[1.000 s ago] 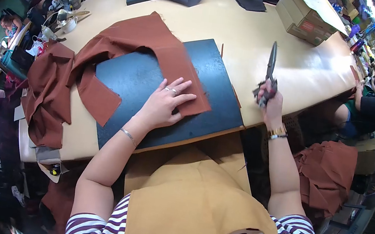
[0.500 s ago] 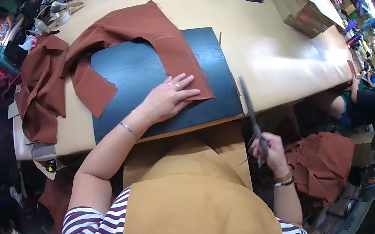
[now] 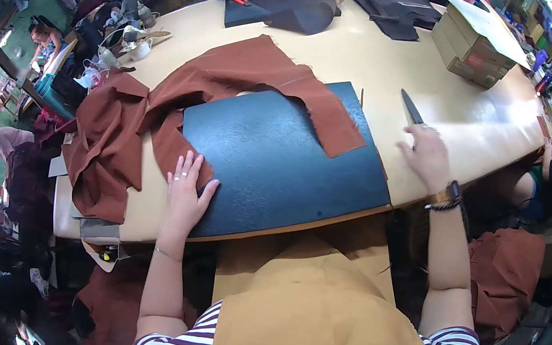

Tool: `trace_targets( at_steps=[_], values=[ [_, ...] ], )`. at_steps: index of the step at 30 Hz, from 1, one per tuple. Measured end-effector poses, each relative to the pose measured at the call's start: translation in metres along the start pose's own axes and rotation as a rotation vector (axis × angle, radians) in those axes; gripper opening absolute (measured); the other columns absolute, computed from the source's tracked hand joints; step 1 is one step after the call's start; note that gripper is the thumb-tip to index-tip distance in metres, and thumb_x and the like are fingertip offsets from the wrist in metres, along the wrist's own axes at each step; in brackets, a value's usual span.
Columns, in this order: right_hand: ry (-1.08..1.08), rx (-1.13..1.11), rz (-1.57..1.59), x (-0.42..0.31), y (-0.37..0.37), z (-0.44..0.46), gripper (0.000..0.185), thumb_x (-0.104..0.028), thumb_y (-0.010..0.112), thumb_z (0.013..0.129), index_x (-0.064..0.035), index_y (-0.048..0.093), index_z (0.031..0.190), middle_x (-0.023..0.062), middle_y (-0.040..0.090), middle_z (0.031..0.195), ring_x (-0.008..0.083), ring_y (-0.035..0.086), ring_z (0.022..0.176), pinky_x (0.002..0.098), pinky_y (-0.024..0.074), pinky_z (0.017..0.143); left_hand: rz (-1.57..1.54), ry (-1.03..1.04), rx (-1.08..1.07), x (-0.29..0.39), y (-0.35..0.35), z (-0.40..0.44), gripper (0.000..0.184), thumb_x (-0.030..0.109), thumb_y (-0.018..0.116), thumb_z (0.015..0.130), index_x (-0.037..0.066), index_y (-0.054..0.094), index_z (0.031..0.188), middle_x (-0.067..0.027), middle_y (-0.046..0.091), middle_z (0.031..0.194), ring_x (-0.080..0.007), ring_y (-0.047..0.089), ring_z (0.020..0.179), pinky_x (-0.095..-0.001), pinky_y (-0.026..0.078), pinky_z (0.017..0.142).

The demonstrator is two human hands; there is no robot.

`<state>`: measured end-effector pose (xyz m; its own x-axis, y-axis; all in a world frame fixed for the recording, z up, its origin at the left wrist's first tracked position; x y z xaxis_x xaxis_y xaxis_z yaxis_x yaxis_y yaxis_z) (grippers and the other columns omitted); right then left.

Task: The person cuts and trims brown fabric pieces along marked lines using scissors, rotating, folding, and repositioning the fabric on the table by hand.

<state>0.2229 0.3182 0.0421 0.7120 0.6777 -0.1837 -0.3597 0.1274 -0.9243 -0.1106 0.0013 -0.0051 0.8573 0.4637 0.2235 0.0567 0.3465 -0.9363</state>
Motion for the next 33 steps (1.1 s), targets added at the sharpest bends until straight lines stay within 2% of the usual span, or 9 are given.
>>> trace_targets(
  at_steps=[2, 7, 10, 14, 17, 23, 27, 30, 33],
  values=[
    [-0.155, -0.124, 0.292, -0.055, 0.014, -0.002, 0.041, -0.032, 0.072, 0.077, -0.0046, 0.064, 0.107, 0.0170, 0.064, 0.106, 0.0330, 0.060, 0.102, 0.0372, 0.0471, 0.089, -0.055, 0.008, -0.016, 0.002, 0.003, -0.009, 0.043, 0.028, 0.059, 0.089, 0.010, 0.053, 0.128, -0.0158, 0.047, 0.138, -0.0345, 0.041, 0.130, -0.0545, 0.032, 0.104],
    [-0.141, -0.146, 0.068, -0.118, 0.063, -0.028, 0.063, -0.053, 0.055, 0.086, -0.0083, 0.050, 0.130, 0.0160, 0.043, 0.140, 0.0314, 0.037, 0.133, 0.0596, 0.0222, 0.107, -0.140, 0.161, 0.051, 0.049, 0.004, -0.014, 0.025, 0.015, 0.057, 0.090, 0.010, 0.063, 0.114, -0.0136, 0.061, 0.121, -0.0313, 0.056, 0.115, -0.0424, 0.045, 0.096],
    [-0.138, -0.121, 0.089, -0.115, 0.060, -0.040, 0.057, -0.051, 0.054, 0.088, -0.0100, 0.051, 0.128, 0.0139, 0.043, 0.141, 0.0310, 0.036, 0.133, 0.0606, 0.0223, 0.107, -0.262, 0.281, 0.018, 0.096, 0.001, -0.027, 0.021, 0.015, 0.060, 0.089, 0.009, 0.066, 0.108, -0.0125, 0.065, 0.114, -0.0293, 0.060, 0.110, -0.0377, 0.050, 0.089],
    [-0.170, -0.129, 0.145, -0.104, 0.051, -0.055, 0.061, -0.053, 0.056, 0.086, -0.0083, 0.052, 0.126, 0.0143, 0.045, 0.139, 0.0321, 0.037, 0.133, 0.0644, 0.0221, 0.105, -0.793, 0.344, -0.254, 0.126, -0.011, -0.036, 0.062, 0.033, 0.079, 0.072, 0.007, 0.056, 0.125, -0.0198, 0.051, 0.133, -0.0358, 0.048, 0.124, -0.0408, 0.038, 0.104],
    [-0.201, -0.170, 0.190, -0.103, 0.043, -0.065, 0.067, -0.056, 0.062, 0.080, -0.0090, 0.052, 0.126, 0.0141, 0.044, 0.139, 0.0314, 0.036, 0.133, 0.0644, 0.0212, 0.105, -0.227, 0.403, -0.200, 0.110, -0.019, -0.025, 0.083, 0.046, 0.080, 0.065, 0.011, 0.048, 0.134, -0.0191, 0.034, 0.146, -0.0375, 0.029, 0.137, -0.0560, 0.021, 0.109],
    [-0.486, -0.375, 0.332, -0.139, 0.023, -0.089, 0.101, -0.048, 0.083, 0.056, -0.0178, 0.037, 0.141, 0.0107, 0.035, 0.146, 0.0301, 0.034, 0.135, 0.0649, 0.0222, 0.106, -0.175, 0.448, -0.175, 0.090, 0.002, -0.040, 0.063, 0.026, 0.077, 0.066, 0.014, 0.057, 0.124, -0.0097, 0.048, 0.137, -0.0298, 0.045, 0.126, -0.0543, 0.031, 0.103],
    [-0.665, -0.314, 0.320, -0.165, 0.038, -0.112, 0.074, -0.025, 0.076, 0.072, -0.0235, 0.042, 0.138, 0.0057, 0.038, 0.145, 0.0227, 0.041, 0.131, 0.0606, 0.0253, 0.107, -0.513, 0.449, -0.183, 0.103, 0.006, -0.047, 0.050, 0.022, 0.074, 0.067, 0.011, 0.063, 0.115, -0.0103, 0.065, 0.108, -0.0284, 0.062, 0.098, -0.0410, 0.044, 0.091],
    [-0.783, -0.128, 0.431, -0.163, 0.042, -0.123, 0.039, -0.010, 0.068, 0.075, -0.0205, 0.063, 0.112, 0.0007, 0.055, 0.129, 0.0174, 0.052, 0.121, 0.0562, 0.0257, 0.109, -0.470, 0.512, -0.147, 0.115, -0.022, -0.027, 0.063, 0.039, 0.078, 0.064, 0.011, 0.061, 0.117, -0.0119, 0.063, 0.115, -0.0301, 0.059, 0.106, -0.0442, 0.041, 0.095],
    [-0.440, -0.242, 0.926, -0.144, 0.029, -0.116, 0.032, 0.004, 0.060, 0.076, -0.0122, 0.065, 0.102, 0.0062, 0.064, 0.111, 0.0201, 0.061, 0.107, 0.0456, 0.0356, 0.105, -0.179, 0.390, -0.180, 0.076, -0.030, -0.005, 0.090, 0.059, 0.079, 0.055, 0.012, 0.053, 0.128, -0.0137, 0.051, 0.134, -0.0322, 0.044, 0.128, -0.0583, 0.025, 0.105]
  ],
)
Point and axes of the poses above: each hand's wrist, its own z-axis towards the middle knuckle, its own y-axis out of the palm, x = y × z, the point moved 5 cm from there along z, towards the middle knuckle
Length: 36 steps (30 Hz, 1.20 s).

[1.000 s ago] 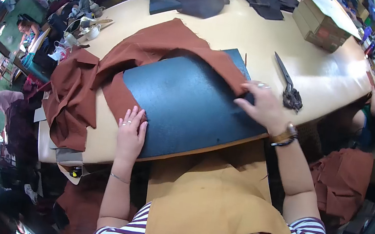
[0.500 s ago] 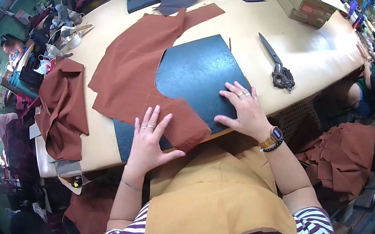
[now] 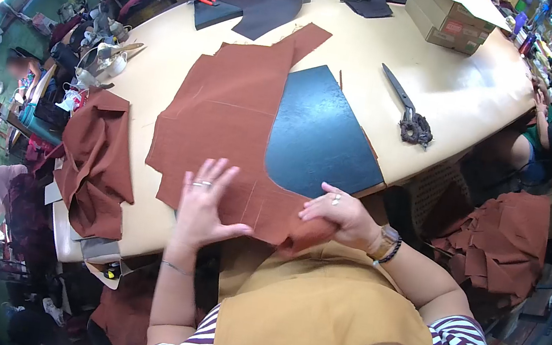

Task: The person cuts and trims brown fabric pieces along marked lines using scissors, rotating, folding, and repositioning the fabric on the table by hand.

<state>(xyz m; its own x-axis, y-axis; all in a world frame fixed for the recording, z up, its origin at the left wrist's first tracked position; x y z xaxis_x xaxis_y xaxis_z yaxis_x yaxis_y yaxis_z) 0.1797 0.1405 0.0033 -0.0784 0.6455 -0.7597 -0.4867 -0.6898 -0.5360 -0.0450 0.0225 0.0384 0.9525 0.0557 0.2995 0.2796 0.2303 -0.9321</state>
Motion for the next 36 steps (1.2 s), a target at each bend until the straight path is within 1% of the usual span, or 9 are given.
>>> trace_targets(
  at_steps=[2, 5, 8, 10, 15, 20, 29, 33, 36],
  values=[
    [0.150, 0.229, 0.280, 0.014, -0.019, -0.007, 0.025, 0.009, 0.051, 0.080, -0.0039, 0.065, 0.097, 0.0098, 0.067, 0.100, 0.0176, 0.064, 0.093, 0.0315, 0.0451, 0.095, 0.080, -0.055, -0.037, -0.023, -0.003, -0.009, 0.087, 0.055, 0.080, 0.055, 0.013, 0.054, 0.126, -0.0118, 0.051, 0.134, -0.0309, 0.044, 0.129, -0.0589, 0.024, 0.106],
    [0.279, 0.718, 0.669, 0.012, -0.053, -0.010, 0.019, -0.005, 0.053, 0.095, -0.0035, 0.063, 0.111, 0.0007, 0.064, 0.101, 0.0111, 0.060, 0.088, 0.0263, 0.0490, 0.081, 0.081, 0.012, -0.105, -0.026, 0.004, -0.038, 0.073, 0.045, 0.080, 0.061, 0.013, 0.057, 0.122, -0.0085, 0.053, 0.133, -0.0286, 0.045, 0.128, -0.0563, 0.026, 0.106],
    [0.283, 0.854, 0.897, 0.030, -0.065, -0.022, 0.026, -0.014, 0.055, 0.096, -0.0032, 0.058, 0.119, 0.0012, 0.063, 0.106, 0.0095, 0.058, 0.092, 0.0263, 0.0490, 0.081, 0.056, 0.139, -0.047, -0.014, 0.013, -0.074, 0.048, 0.035, 0.077, 0.069, 0.015, 0.063, 0.110, -0.0037, 0.062, 0.121, -0.0233, 0.055, 0.118, -0.0494, 0.034, 0.102],
    [0.286, 0.835, 0.925, 0.036, -0.062, -0.028, 0.026, -0.014, 0.056, 0.095, -0.0029, 0.058, 0.118, 0.0009, 0.063, 0.106, 0.0095, 0.058, 0.091, 0.0265, 0.0490, 0.081, -0.030, 0.139, 0.090, -0.003, 0.001, -0.084, 0.025, 0.018, 0.073, 0.071, 0.012, 0.066, 0.094, -0.0032, 0.071, 0.094, -0.0222, 0.067, 0.091, -0.0413, 0.045, 0.092],
    [0.194, 0.671, 0.811, 0.020, -0.067, -0.025, 0.030, -0.006, 0.067, 0.086, -0.0016, 0.058, 0.115, 0.0031, 0.063, 0.108, 0.0105, 0.058, 0.097, 0.0258, 0.0486, 0.085, -0.458, -0.228, 0.155, 0.004, -0.063, -0.110, 0.019, -0.001, 0.065, 0.065, 0.003, 0.067, 0.083, -0.0105, 0.066, 0.071, -0.0255, 0.064, 0.062, -0.0322, 0.052, 0.064],
    [0.309, 0.584, 0.694, 0.013, -0.071, -0.003, 0.047, 0.000, 0.071, 0.081, 0.0007, 0.050, 0.123, 0.0055, 0.060, 0.115, 0.0118, 0.056, 0.105, 0.0272, 0.0474, 0.091, -0.618, -0.482, 0.159, -0.010, -0.089, -0.115, 0.010, -0.004, 0.056, 0.075, -0.003, 0.062, 0.083, -0.0033, 0.061, 0.070, -0.0081, 0.057, 0.065, -0.0223, 0.044, 0.060],
    [0.555, 0.448, 0.658, 0.082, -0.068, 0.026, 0.041, -0.002, 0.058, 0.089, 0.0042, 0.044, 0.127, 0.0063, 0.061, 0.107, 0.0107, 0.061, 0.091, 0.0242, 0.0508, 0.081, -0.667, -0.626, -0.017, -0.054, -0.013, -0.083, 0.010, 0.007, 0.055, 0.093, -0.003, 0.059, 0.095, -0.0014, 0.059, 0.080, -0.0072, 0.050, 0.078, -0.0240, 0.043, 0.071],
    [0.707, 0.448, 0.728, 0.104, -0.079, 0.040, 0.034, -0.021, 0.043, 0.099, -0.0028, 0.046, 0.128, 0.0059, 0.062, 0.103, 0.0103, 0.061, 0.084, 0.0262, 0.0527, 0.074, -0.663, -0.627, 0.077, -0.052, -0.013, -0.075, 0.012, 0.008, 0.055, 0.094, -0.004, 0.058, 0.094, -0.0028, 0.060, 0.078, -0.0064, 0.049, 0.077, -0.0241, 0.043, 0.070],
    [0.722, 0.387, 0.671, 0.103, -0.085, 0.057, 0.048, -0.041, 0.049, 0.096, -0.0051, 0.046, 0.128, 0.0050, 0.062, 0.103, 0.0113, 0.061, 0.084, 0.0284, 0.0532, 0.075, -0.411, -0.628, 0.013, -0.061, -0.016, -0.075, 0.009, 0.005, 0.062, 0.087, -0.002, 0.057, 0.086, -0.0104, 0.061, 0.099, -0.0158, 0.056, 0.086, -0.0274, 0.045, 0.075]
  ],
)
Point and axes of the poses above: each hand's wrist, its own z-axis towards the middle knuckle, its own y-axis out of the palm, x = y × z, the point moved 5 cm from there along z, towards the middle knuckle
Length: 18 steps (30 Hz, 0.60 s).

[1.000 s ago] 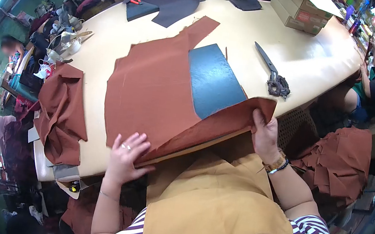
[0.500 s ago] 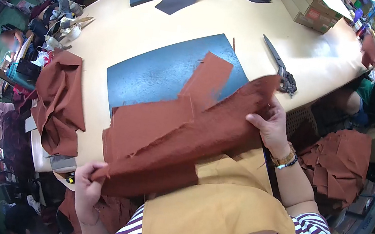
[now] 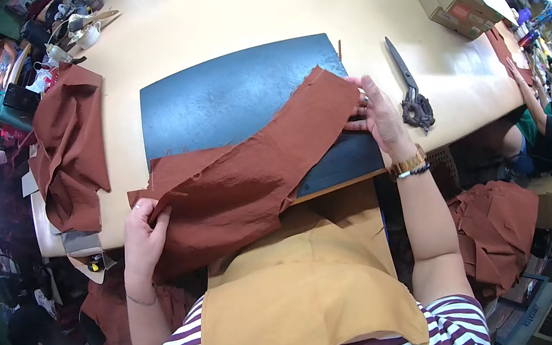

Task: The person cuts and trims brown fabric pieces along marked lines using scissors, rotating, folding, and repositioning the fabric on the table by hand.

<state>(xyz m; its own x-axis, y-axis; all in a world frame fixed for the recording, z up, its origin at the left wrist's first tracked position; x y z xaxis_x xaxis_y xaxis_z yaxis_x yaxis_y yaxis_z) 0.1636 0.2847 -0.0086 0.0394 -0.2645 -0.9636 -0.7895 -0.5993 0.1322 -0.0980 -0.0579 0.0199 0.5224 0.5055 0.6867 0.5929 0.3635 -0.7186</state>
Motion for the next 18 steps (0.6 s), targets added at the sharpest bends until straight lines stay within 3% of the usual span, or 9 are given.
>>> trace_targets(
  at_steps=[1, 2, 4, 6, 8, 12, 15, 18],
  values=[
    [0.027, -0.022, -0.038, -0.002, 0.001, 0.005, 0.052, -0.043, 0.052, 0.094, -0.0050, 0.046, 0.129, 0.0049, 0.063, 0.103, 0.0117, 0.062, 0.085, 0.0287, 0.0532, 0.075, 0.110, 0.039, 0.019, -0.003, -0.001, 0.002, 0.010, 0.005, 0.064, 0.085, -0.002, 0.057, 0.084, -0.0131, 0.061, 0.105, -0.0190, 0.058, 0.090, -0.0287, 0.045, 0.077],
    [0.010, 0.005, -0.221, -0.005, 0.003, 0.008, 0.050, -0.037, 0.065, 0.087, -0.0032, 0.053, 0.123, 0.0062, 0.064, 0.103, 0.0133, 0.062, 0.086, 0.0287, 0.0527, 0.076, 0.144, 0.087, 0.079, -0.004, -0.002, 0.004, 0.011, 0.006, 0.065, 0.084, -0.002, 0.057, 0.082, -0.0162, 0.057, 0.113, -0.0230, 0.057, 0.096, -0.0301, 0.045, 0.079],
    [-0.142, -0.009, -0.533, -0.004, 0.001, 0.021, 0.042, -0.028, 0.067, 0.086, -0.0004, 0.057, 0.117, 0.0070, 0.064, 0.101, 0.0103, 0.061, 0.081, 0.0249, 0.0515, 0.075, 0.208, 0.182, 0.200, -0.007, -0.002, 0.005, 0.014, 0.006, 0.068, 0.080, -0.001, 0.056, 0.079, -0.0225, 0.050, 0.129, -0.0310, 0.055, 0.109, -0.0330, 0.045, 0.082],
    [-0.168, 0.047, -0.740, -0.007, 0.000, 0.029, 0.035, -0.016, 0.072, 0.080, 0.0026, 0.062, 0.108, 0.0069, 0.065, 0.096, 0.0088, 0.060, 0.077, 0.0224, 0.0502, 0.074, 0.163, 0.116, 0.191, -0.017, -0.003, 0.010, 0.015, 0.006, 0.069, 0.079, 0.000, 0.055, 0.077, -0.0258, 0.043, 0.136, -0.0334, 0.051, 0.117, -0.0343, 0.045, 0.084],
    [-0.338, 0.105, -0.818, -0.016, 0.008, 0.026, 0.037, -0.016, 0.073, 0.079, 0.0021, 0.062, 0.109, 0.0062, 0.066, 0.093, 0.0094, 0.059, 0.075, 0.0228, 0.0500, 0.073, -0.006, 0.036, 0.125, -0.038, -0.002, 0.018, 0.017, 0.005, 0.070, 0.078, 0.001, 0.054, 0.075, -0.0272, 0.038, 0.141, -0.0311, 0.047, 0.125, -0.0342, 0.045, 0.085],
    [-0.485, 0.214, -0.986, -0.021, 0.014, 0.028, 0.038, -0.016, 0.074, 0.077, 0.0000, 0.063, 0.110, 0.0049, 0.065, 0.084, 0.0107, 0.058, 0.072, 0.0238, 0.0490, 0.070, -0.281, -0.039, 0.059, -0.063, -0.001, 0.024, 0.015, 0.004, 0.071, 0.078, 0.001, 0.056, 0.078, -0.0204, 0.049, 0.130, -0.0209, 0.054, 0.111, -0.0314, 0.045, 0.083],
    [-0.213, 0.122, -0.898, -0.015, 0.008, 0.038, 0.035, -0.021, 0.074, 0.076, -0.0002, 0.063, 0.103, 0.0105, 0.065, 0.080, 0.0198, 0.062, 0.074, 0.0317, 0.0504, 0.069, -0.362, -0.102, 0.018, -0.054, -0.003, 0.026, 0.013, 0.003, 0.072, 0.078, 0.000, 0.059, 0.081, -0.0120, 0.061, 0.109, -0.0128, 0.057, 0.092, -0.0270, 0.045, 0.079],
    [-0.155, 0.090, -1.022, -0.015, 0.004, 0.042, 0.030, -0.024, 0.071, 0.079, -0.0010, 0.063, 0.097, 0.0103, 0.065, 0.081, 0.0193, 0.062, 0.075, 0.0320, 0.0499, 0.070, -0.436, -0.200, 0.029, -0.058, -0.003, 0.026, 0.011, 0.001, 0.071, 0.078, 0.000, 0.063, 0.085, -0.0044, 0.064, 0.089, -0.0084, 0.057, 0.079, -0.0233, 0.046, 0.077]
  ],
)
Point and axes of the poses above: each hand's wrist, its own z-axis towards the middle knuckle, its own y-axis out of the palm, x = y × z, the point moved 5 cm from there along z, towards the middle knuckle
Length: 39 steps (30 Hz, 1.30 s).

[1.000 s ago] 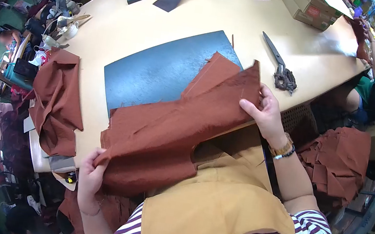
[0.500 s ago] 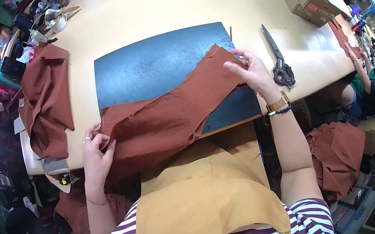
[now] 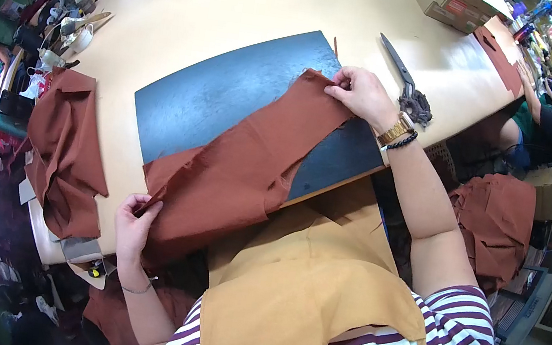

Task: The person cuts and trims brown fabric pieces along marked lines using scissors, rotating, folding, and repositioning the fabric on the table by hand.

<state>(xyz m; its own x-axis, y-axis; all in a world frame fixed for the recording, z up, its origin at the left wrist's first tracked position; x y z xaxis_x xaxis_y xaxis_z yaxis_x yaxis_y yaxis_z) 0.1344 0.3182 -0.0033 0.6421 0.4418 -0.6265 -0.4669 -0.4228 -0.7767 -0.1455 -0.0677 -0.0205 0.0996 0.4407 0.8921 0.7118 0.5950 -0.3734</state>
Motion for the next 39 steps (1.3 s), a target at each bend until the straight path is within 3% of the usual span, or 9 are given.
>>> trace_targets(
  at_steps=[3, 7, 12, 15, 22, 26, 31, 37, 39],
  values=[
    [0.007, 0.115, 0.168, 0.015, -0.013, 0.003, 0.028, -0.026, 0.070, 0.081, -0.0008, 0.062, 0.091, 0.0091, 0.065, 0.080, 0.0184, 0.062, 0.074, 0.0311, 0.0494, 0.069, -0.032, 0.068, 0.058, -0.005, -0.014, 0.010, 0.009, -0.001, 0.069, 0.080, 0.000, 0.065, 0.088, -0.0016, 0.064, 0.083, -0.0074, 0.056, 0.078, -0.0217, 0.045, 0.075],
    [0.067, -0.047, 0.400, 0.026, -0.016, -0.001, 0.031, -0.027, 0.068, 0.085, -0.0030, 0.057, 0.102, 0.0083, 0.065, 0.081, 0.0129, 0.060, 0.072, 0.0272, 0.0485, 0.066, 0.087, 0.291, 0.249, 0.012, -0.035, 0.038, 0.007, 0.001, 0.068, 0.082, -0.001, 0.065, 0.087, -0.0008, 0.063, 0.083, -0.0075, 0.055, 0.079, -0.0211, 0.045, 0.076],
    [0.158, -0.011, 0.408, 0.019, -0.026, -0.003, 0.043, -0.018, 0.070, 0.083, -0.0028, 0.051, 0.119, 0.0072, 0.066, 0.082, 0.0107, 0.061, 0.070, 0.0244, 0.0486, 0.063, 0.172, 0.094, 0.077, 0.027, -0.036, 0.079, 0.021, 0.015, 0.069, 0.085, -0.002, 0.061, 0.097, -0.0034, 0.064, 0.092, -0.0104, 0.057, 0.081, -0.0241, 0.047, 0.076],
    [0.069, -0.158, 0.577, 0.025, -0.018, 0.002, 0.043, -0.013, 0.070, 0.084, -0.0052, 0.050, 0.120, -0.0029, 0.058, 0.073, 0.0039, 0.050, 0.061, 0.0207, 0.0413, 0.054, 0.048, 0.052, -0.087, 0.020, -0.034, 0.087, 0.026, 0.017, 0.069, 0.086, -0.001, 0.059, 0.102, -0.0027, 0.064, 0.092, -0.0089, 0.058, 0.080, -0.0237, 0.048, 0.074],
    [0.037, -0.064, 0.477, 0.031, -0.013, 0.015, 0.030, -0.016, 0.072, 0.083, -0.0064, 0.058, 0.108, -0.0034, 0.060, 0.068, 0.0023, 0.051, 0.058, 0.0186, 0.0380, 0.052, 0.161, -0.136, -0.099, 0.004, -0.053, 0.076, 0.028, 0.020, 0.069, 0.086, 0.002, 0.059, 0.105, 0.0011, 0.062, 0.082, -0.0045, 0.051, 0.062, -0.0179, 0.040, 0.054],
    [0.087, -0.059, 0.474, 0.040, -0.011, 0.023, 0.031, -0.022, 0.071, 0.083, -0.0047, 0.061, 0.106, 0.0053, 0.066, 0.084, 0.0110, 0.060, 0.076, 0.0251, 0.0481, 0.070, 0.035, -0.060, -0.087, -0.012, -0.048, 0.073, 0.016, 0.016, 0.066, 0.089, 0.003, 0.060, 0.096, 0.0031, 0.058, 0.073, -0.0033, 0.046, 0.052, -0.0180, 0.036, 0.045],
    [-0.045, -0.017, 0.213, 0.029, -0.017, 0.020, 0.034, -0.029, 0.075, 0.080, -0.0056, 0.063, 0.102, 0.0007, 0.061, 0.077, 0.0067, 0.054, 0.068, 0.0241, 0.0465, 0.062, 0.069, -0.084, -0.068, -0.006, -0.045, 0.062, 0.012, 0.015, 0.063, 0.091, 0.004, 0.061, 0.090, 0.0037, 0.057, 0.076, -0.0034, 0.049, 0.066, -0.0175, 0.040, 0.061],
    [-0.116, 0.025, -0.003, 0.022, -0.019, 0.027, 0.031, -0.028, 0.076, 0.074, -0.0073, 0.066, 0.095, 0.0049, 0.063, 0.082, 0.0195, 0.060, 0.075, 0.0308, 0.0490, 0.073, 0.040, 0.132, 0.030, -0.027, -0.044, 0.069, 0.011, 0.015, 0.059, 0.094, 0.004, 0.059, 0.092, 0.0046, 0.055, 0.081, -0.0031, 0.046, 0.072, -0.0176, 0.039, 0.067],
    [-0.315, 0.251, -0.183, 0.012, -0.021, 0.026, 0.027, -0.028, 0.073, 0.077, -0.0066, 0.065, 0.091, 0.0077, 0.064, 0.083, 0.0230, 0.060, 0.076, 0.0327, 0.0489, 0.073, 0.068, 0.178, 0.042, -0.028, -0.044, 0.069, 0.013, 0.016, 0.058, 0.095, 0.004, 0.058, 0.091, 0.0046, 0.054, 0.081, -0.0037, 0.046, 0.073, -0.0183, 0.038, 0.068]
  ],
)
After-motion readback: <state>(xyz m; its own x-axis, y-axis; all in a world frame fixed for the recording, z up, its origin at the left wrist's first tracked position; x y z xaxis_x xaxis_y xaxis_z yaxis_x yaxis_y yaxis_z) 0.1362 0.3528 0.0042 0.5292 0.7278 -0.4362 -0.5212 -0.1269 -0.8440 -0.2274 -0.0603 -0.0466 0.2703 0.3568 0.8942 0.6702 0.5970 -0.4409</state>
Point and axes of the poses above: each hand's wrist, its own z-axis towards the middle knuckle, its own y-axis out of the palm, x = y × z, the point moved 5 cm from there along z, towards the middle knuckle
